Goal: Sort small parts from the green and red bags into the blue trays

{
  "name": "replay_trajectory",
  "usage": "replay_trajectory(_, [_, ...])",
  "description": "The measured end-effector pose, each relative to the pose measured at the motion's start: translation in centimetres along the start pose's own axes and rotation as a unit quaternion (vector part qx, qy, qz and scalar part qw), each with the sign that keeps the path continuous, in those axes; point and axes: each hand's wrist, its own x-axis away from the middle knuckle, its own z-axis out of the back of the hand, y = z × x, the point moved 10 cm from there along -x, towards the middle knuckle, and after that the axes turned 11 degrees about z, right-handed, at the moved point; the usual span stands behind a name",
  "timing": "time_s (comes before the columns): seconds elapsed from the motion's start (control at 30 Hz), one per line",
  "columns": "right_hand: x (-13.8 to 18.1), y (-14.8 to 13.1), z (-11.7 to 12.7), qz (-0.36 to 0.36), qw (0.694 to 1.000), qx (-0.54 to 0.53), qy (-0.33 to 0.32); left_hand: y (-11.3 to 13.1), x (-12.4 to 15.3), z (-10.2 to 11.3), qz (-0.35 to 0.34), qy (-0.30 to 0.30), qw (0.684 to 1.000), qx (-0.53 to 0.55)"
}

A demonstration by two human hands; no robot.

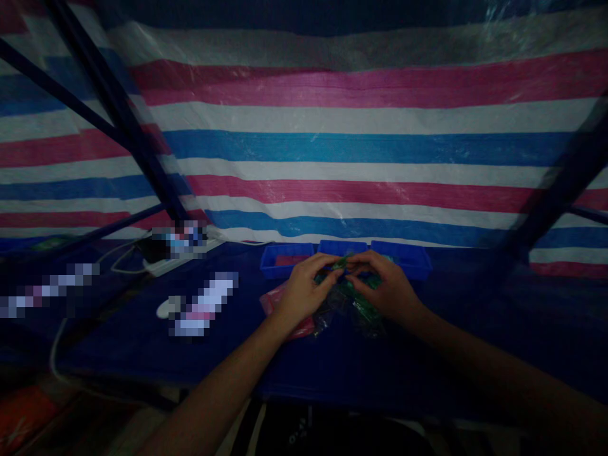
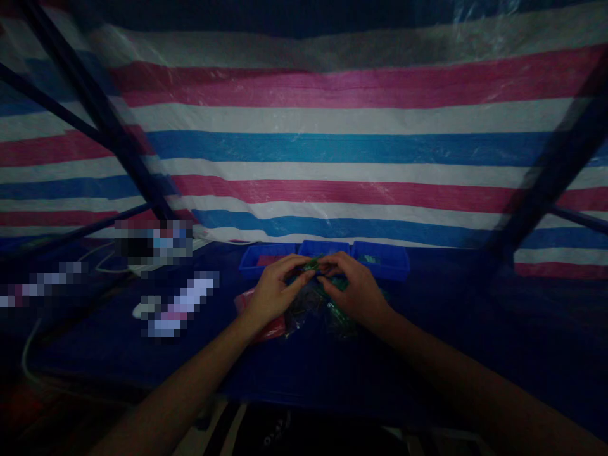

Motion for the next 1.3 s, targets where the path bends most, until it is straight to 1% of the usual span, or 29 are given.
replay_trajectory(0.07, [-0.3, 0.4, 1.1, -0.022, 0.999, 0.000, 0.031, -0.3, -0.5, 0.1, 0.013, -0.003, 1.000, 0.001])
replay_trajectory(0.13, [-0.4, 1.3, 1.9, -0.051, 0.997, -0.025, 0.057, -0.2, -1.0, -0.2, 0.019, -0.021, 1.000, 0.007])
replay_trajectory(0.23, [-0.3, 2.6, 1.6, -0.072, 0.994, -0.076, 0.034, 0.5, -1.6, -1.2, 0.010, -0.062, 0.998, 0.026])
replay_trajectory(0.3, [0.2, 3.4, 1.3, -0.081, 0.992, -0.095, 0.020, 0.8, -1.8, -1.7, -0.002, -0.075, 0.997, 0.022])
replay_trajectory(0.43, [1.6, 4.8, 1.8, -0.103, 0.990, -0.083, 0.047, 1.3, -1.4, -1.6, -0.045, -0.035, 0.998, -0.029])
replay_trajectory(0.53, [2.3, 4.6, 1.6, -0.092, 0.991, -0.088, 0.049, 1.5, -0.5, -1.8, -0.064, -0.028, 0.997, -0.036])
replay_trajectory(0.63, [2.5, 4.1, 0.8, -0.076, 0.988, -0.127, 0.040, 1.6, 0.2, -2.0, -0.077, -0.021, 0.996, -0.038])
replay_trajectory(0.73, [2.5, 4.5, 0.8, -0.085, 0.985, -0.145, 0.040, 1.5, 0.5, -1.9, -0.080, -0.008, 0.996, -0.037])
replay_trajectory(0.77, [2.4, 4.8, 1.4, -0.084, 0.987, -0.126, 0.048, 1.4, 0.6, -1.9, -0.080, -0.005, 0.996, -0.040])
replay_trajectory(0.83, [2.1, 5.1, 3.4, -0.065, 0.995, -0.040, 0.071, 1.3, 0.6, -1.9, -0.083, 0.004, 0.995, -0.055])
replay_trajectory(0.9, [1.7, 5.0, 5.8, -0.023, 0.992, 0.096, 0.084, 1.2, 0.6, -1.9, -0.088, 0.013, 0.993, -0.083])
replay_trajectory(0.93, [1.5, 4.9, 6.8, 0.000, 0.983, 0.165, 0.084, 1.1, 0.6, -1.9, -0.091, 0.016, 0.991, -0.098])
replay_trajectory(1.0, [1.2, 4.9, 7.7, 0.035, 0.965, 0.256, 0.054, 1.1, 0.6, -2.0, -0.097, 0.016, 0.988, -0.120])
replay_trajectory(1.07, [1.1, 5.5, 7.3, 0.048, 0.952, 0.303, 0.001, 1.0, 0.7, -2.2, -0.099, 0.011, 0.987, -0.128])
replay_trajectory(1.13, [1.3, 6.3, 5.8, 0.045, 0.946, 0.312, -0.075, 0.9, 0.7, -2.3, -0.098, 0.007, 0.987, -0.126])
replay_trajectory(1.2, [1.8, 7.2, 4.1, 0.024, 0.940, 0.311, -0.138, 0.8, 0.6, -2.3, -0.095, 0.002, 0.988, -0.120])
replay_trajectory(1.23, [2.2, 7.5, 3.5, 0.011, 0.936, 0.314, -0.158, 0.7, 0.6, -2.4, -0.093, 0.000, 0.989, -0.118])
replay_trajectory(1.3, [2.7, 8.1, 2.9, -0.014, 0.929, 0.325, -0.175, 0.6, 0.5, -2.5, -0.087, -0.003, 0.989, -0.116])
